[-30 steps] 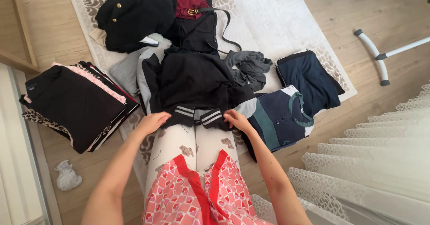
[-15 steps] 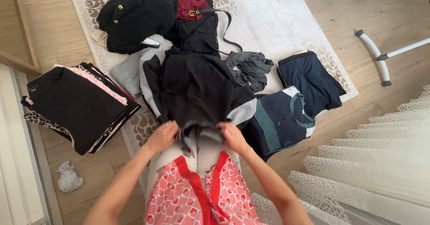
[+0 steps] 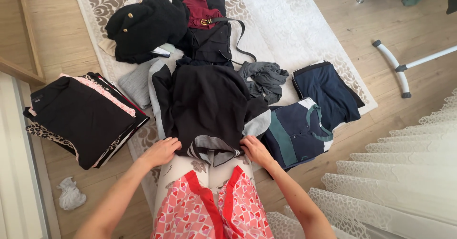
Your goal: Wiping a shelf and then folding various items of clothing and placing them into a wardrobe.
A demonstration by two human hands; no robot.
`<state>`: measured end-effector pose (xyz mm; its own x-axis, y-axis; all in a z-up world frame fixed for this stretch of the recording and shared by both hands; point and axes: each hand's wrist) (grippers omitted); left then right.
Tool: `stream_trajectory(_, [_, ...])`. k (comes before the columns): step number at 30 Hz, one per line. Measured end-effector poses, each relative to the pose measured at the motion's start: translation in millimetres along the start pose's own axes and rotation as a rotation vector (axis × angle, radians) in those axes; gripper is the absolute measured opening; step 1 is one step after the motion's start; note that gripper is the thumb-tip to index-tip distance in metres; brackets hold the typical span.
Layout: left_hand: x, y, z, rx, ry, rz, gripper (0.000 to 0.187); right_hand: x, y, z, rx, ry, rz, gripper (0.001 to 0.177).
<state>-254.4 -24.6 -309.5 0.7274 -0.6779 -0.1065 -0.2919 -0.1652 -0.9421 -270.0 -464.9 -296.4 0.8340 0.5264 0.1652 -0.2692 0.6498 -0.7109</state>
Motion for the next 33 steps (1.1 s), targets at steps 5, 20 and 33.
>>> stream_trajectory(5, [-2.4, 3.5, 0.5, -0.001, -0.011, -0.01, 0.023, 30.0, -11.8, 22.0, 0.184, -0.018, 0.15, 0.046])
stream_trajectory(20, [-6.8, 10.2, -6.5, -0.003, -0.083, -0.041, 0.023, 7.1, -12.2, 22.6, 0.127, -0.165, 0.122, 0.015])
stream_trajectory(33, [-15.4, -12.8, -9.2, 0.038, -0.068, 0.02, 0.022, -24.3, -22.7, 17.1, 0.025, 0.06, 0.197, 0.04])
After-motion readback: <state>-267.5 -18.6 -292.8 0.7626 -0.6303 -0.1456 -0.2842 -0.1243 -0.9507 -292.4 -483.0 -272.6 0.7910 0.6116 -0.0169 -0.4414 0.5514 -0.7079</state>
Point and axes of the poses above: each hand's wrist, its own x-axis towards the middle knuckle, its own y-axis out of the palm, z = x × y, and after that the axes turned 15 degrees about x, right-handed
